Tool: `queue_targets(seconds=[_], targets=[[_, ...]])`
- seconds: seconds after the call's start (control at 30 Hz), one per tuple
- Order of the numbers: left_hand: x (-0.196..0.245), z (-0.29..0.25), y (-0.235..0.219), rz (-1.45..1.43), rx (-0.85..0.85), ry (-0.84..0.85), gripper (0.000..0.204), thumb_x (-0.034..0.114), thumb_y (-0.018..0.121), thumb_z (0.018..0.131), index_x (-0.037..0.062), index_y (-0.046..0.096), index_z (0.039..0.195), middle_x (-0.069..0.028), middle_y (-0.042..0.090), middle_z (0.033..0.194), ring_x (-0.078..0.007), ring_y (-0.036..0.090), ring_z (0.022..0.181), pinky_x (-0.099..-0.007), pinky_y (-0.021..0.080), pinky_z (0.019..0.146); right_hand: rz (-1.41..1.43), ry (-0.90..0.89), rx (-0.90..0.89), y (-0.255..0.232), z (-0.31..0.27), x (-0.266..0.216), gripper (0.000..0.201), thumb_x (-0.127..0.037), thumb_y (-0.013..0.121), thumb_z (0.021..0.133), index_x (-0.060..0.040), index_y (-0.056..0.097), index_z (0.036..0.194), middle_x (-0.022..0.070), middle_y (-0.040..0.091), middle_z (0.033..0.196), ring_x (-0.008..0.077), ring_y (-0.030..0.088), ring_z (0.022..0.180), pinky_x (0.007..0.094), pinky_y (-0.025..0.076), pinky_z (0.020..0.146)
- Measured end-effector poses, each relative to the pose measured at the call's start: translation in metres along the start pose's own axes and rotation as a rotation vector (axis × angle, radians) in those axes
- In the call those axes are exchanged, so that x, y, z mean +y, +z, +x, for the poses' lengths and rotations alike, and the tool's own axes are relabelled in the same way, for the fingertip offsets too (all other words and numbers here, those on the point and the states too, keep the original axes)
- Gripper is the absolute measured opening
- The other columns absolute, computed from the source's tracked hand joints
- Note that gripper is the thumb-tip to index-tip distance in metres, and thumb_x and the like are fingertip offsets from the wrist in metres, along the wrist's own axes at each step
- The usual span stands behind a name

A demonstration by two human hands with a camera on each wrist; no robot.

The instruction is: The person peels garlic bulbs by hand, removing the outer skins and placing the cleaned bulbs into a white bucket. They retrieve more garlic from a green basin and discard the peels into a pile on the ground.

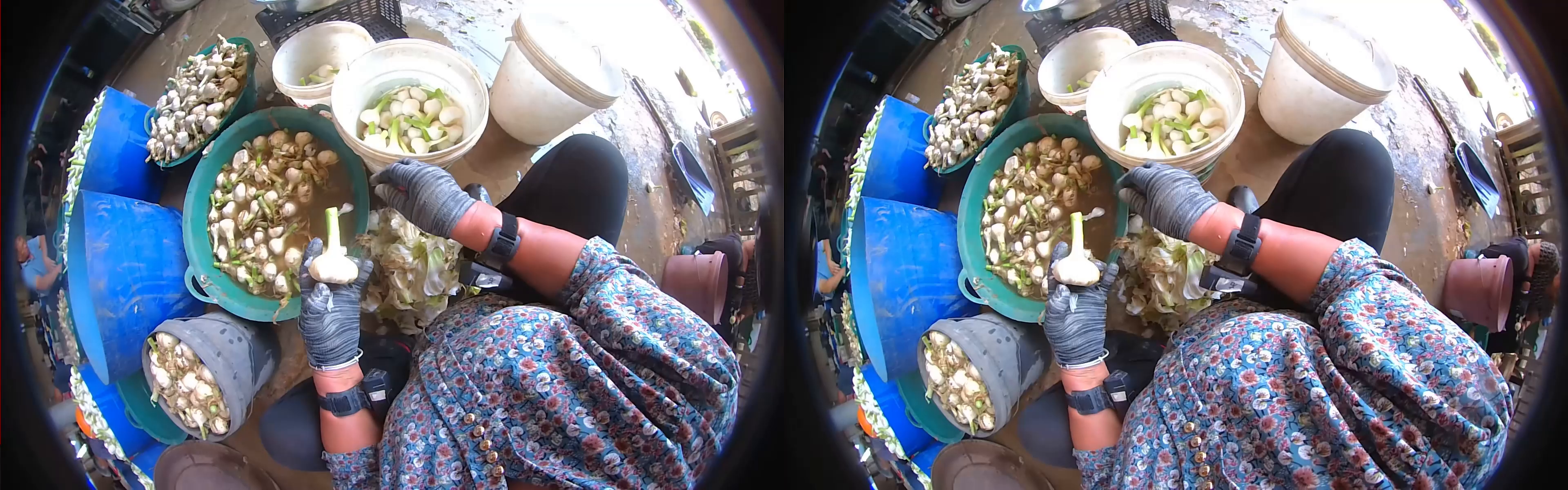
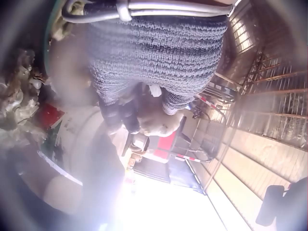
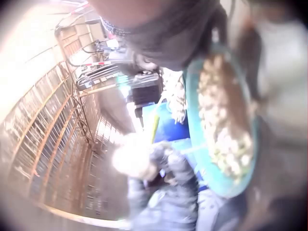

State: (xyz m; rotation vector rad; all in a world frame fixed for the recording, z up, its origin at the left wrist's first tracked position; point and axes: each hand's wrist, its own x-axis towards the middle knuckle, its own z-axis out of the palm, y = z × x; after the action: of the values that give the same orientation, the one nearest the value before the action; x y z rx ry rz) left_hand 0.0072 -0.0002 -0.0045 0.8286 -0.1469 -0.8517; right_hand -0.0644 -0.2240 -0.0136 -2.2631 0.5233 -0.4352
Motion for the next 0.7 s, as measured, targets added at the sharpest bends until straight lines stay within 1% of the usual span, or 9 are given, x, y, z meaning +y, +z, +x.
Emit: queue_targets(seconds=[0.03, 0.13, 0.23, 0.37, 0.43, 0.47, 0.53, 0.67, 0.7], targets=[[-0.001, 0.000, -0.001, -0.066, -0.029, -0.003, 0.065, 0.025, 0.066, 0.084, 0.0072, 0.037, 0.139, -0.0134, 0.044, 0.126, -0.0263, 0.047, 0.114, -0.0486, 0.042, 0.102, 0.077, -0.184, 0.099, -0.005, -0.001, -0.010, 0.015, -0.020, 0.066, 0.083, -0.0086, 0.068, 0.093, 0.0128, 0.066, 0.086, 0.0327, 0.064, 0.082, 0.0412, 0.051, 0.075], [-0.004, 0.002, 0.005, 0.120, 0.008, 0.021, 0.070, 0.026, 0.067, 0.079, 0.0065, 0.037, 0.139, -0.0126, 0.044, 0.126, -0.0253, 0.047, 0.114, -0.0420, 0.041, 0.102, 0.039, -0.574, -0.056, -0.020, 0.001, -0.043, 0.018, -0.017, 0.070, 0.079, -0.0127, 0.069, 0.097, 0.0068, 0.064, 0.102, 0.0303, 0.058, 0.103, 0.0417, 0.047, 0.091], [-0.005, 0.003, 0.011, 0.190, 0.032, 0.034, 0.071, 0.026, 0.065, 0.078, 0.0062, 0.036, 0.140, -0.0117, 0.043, 0.127, -0.0241, 0.047, 0.114, -0.0373, 0.040, 0.102, -0.119, -0.599, -0.073, -0.016, -0.005, -0.049, 0.024, -0.022, 0.071, 0.074, -0.0167, 0.068, 0.097, 0.0058, 0.061, 0.112, 0.0309, 0.055, 0.110, 0.0472, 0.041, 0.099], [-0.005, 0.003, 0.016, 0.325, 0.014, -0.003, 0.071, 0.026, 0.064, 0.077, 0.0067, 0.037, 0.139, -0.0110, 0.043, 0.127, -0.0221, 0.047, 0.113, -0.0345, 0.042, 0.098, -0.199, -0.693, 0.028, -0.020, -0.011, -0.053, 0.022, -0.023, 0.069, 0.074, -0.0195, 0.067, 0.096, 0.0024, 0.062, 0.109, 0.0265, 0.055, 0.111, 0.0500, 0.034, 0.104], [-0.005, 0.002, 0.021, 0.379, 0.015, 0.003, 0.070, 0.024, 0.063, 0.077, 0.0068, 0.037, 0.140, -0.0100, 0.044, 0.125, -0.0201, 0.047, 0.111, -0.0321, 0.042, 0.096, -0.197, -0.696, -0.145, -0.015, -0.014, -0.050, 0.019, -0.023, 0.069, 0.075, -0.0199, 0.066, 0.094, -0.0004, 0.062, 0.099, 0.0229, 0.057, 0.106, 0.0527, 0.030, 0.106], [-0.003, 0.001, 0.021, 0.428, 0.007, -0.034, 0.070, 0.022, 0.062, 0.077, 0.0067, 0.036, 0.140, -0.0095, 0.045, 0.124, -0.0192, 0.047, 0.110, -0.0314, 0.041, 0.096, -0.188, -0.681, -0.205, -0.011, -0.015, -0.047, 0.017, -0.022, 0.068, 0.075, -0.0174, 0.065, 0.091, 0.0006, 0.060, 0.087, 0.0233, 0.059, 0.097, 0.0488, 0.037, 0.100], [-0.001, 0.000, 0.020, 0.479, 0.003, -0.069, 0.070, 0.021, 0.061, 0.076, 0.0066, 0.036, 0.140, -0.0090, 0.045, 0.123, -0.0182, 0.047, 0.109, -0.0306, 0.040, 0.097, -0.164, -0.654, -0.204, -0.005, -0.016, -0.045, 0.017, -0.023, 0.068, 0.075, -0.0159, 0.065, 0.090, 0.0028, 0.060, 0.085, 0.0247, 0.059, 0.093, 0.0465, 0.041, 0.094], [-0.007, 0.001, 0.012, 0.654, -0.073, 0.026, 0.068, 0.020, 0.060, 0.076, 0.0041, 0.038, 0.138, -0.0100, 0.045, 0.129, -0.0206, 0.047, 0.113, -0.0331, 0.038, 0.101, -0.143, -0.506, -0.273, -0.006, -0.019, -0.048, 0.017, -0.021, 0.068, 0.076, -0.0108, 0.064, 0.089, 0.0093, 0.059, 0.084, 0.0297, 0.059, 0.084, 0.0408, 0.049, 0.077], [-0.007, 0.001, 0.010, 0.653, -0.075, 0.022, 0.068, 0.020, 0.060, 0.076, 0.0041, 0.038, 0.138, -0.0100, 0.045, 0.129, -0.0206, 0.047, 0.113, -0.0331, 0.038, 0.101, -0.143, -0.501, -0.273, -0.006, -0.019, -0.048, 0.017, -0.021, 0.068, 0.076, -0.0108, 0.064, 0.089, 0.0093, 0.059, 0.084, 0.0297, 0.059, 0.084, 0.0408, 0.049, 0.077]])
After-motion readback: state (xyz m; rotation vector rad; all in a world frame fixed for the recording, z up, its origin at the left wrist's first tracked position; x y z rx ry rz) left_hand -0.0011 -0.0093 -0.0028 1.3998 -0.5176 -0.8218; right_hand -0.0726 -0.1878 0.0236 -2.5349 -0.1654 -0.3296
